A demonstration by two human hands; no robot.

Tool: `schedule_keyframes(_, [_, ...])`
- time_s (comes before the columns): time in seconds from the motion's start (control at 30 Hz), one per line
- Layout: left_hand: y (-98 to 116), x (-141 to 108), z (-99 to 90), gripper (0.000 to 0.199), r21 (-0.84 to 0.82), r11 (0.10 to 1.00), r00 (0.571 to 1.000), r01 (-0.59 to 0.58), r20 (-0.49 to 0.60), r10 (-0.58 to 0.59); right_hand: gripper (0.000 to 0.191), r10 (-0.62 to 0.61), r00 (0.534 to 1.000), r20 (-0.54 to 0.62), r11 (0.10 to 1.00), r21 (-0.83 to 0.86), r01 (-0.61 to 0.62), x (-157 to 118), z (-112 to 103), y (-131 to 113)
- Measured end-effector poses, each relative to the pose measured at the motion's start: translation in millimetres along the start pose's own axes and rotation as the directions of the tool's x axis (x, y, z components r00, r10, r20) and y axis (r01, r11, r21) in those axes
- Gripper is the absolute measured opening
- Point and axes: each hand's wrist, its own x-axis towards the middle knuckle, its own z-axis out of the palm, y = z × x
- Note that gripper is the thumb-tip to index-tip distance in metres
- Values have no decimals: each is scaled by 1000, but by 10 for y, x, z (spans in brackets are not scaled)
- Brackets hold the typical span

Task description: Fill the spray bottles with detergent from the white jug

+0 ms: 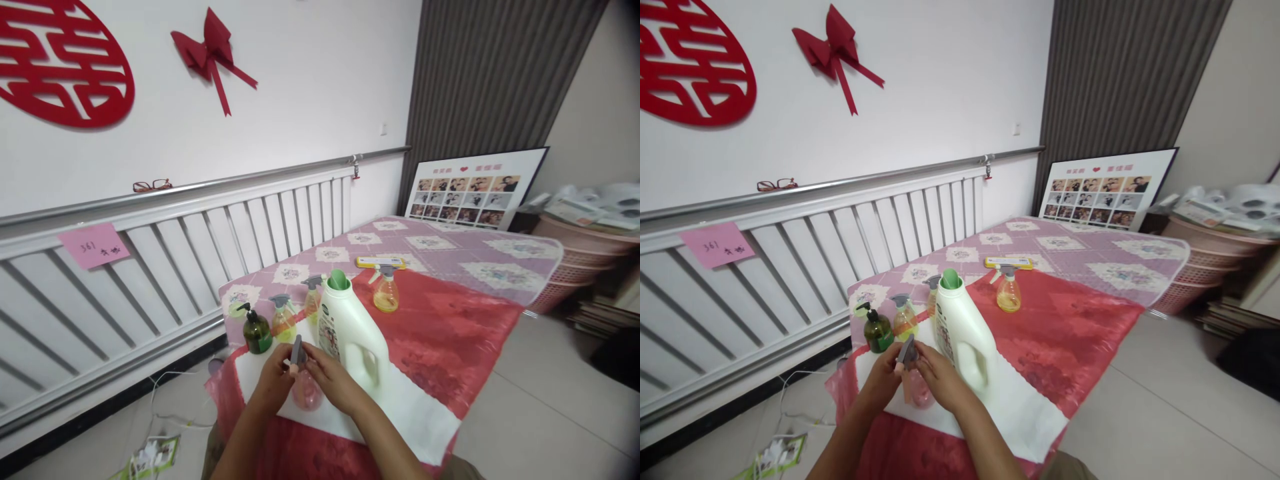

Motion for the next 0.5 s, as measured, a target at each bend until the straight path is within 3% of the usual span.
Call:
schedule_keyframes(0.23, [-176, -57, 124, 29, -106, 991, 988, 77, -125, -91, 37, -27, 997, 78, 994, -104, 35, 44, -67, -44])
schedule_keyframes(0.5, [-299, -95, 169, 18, -198, 974, 976, 108, -166, -142, 22, -36, 991, 130, 979, -196, 61, 82, -100, -149])
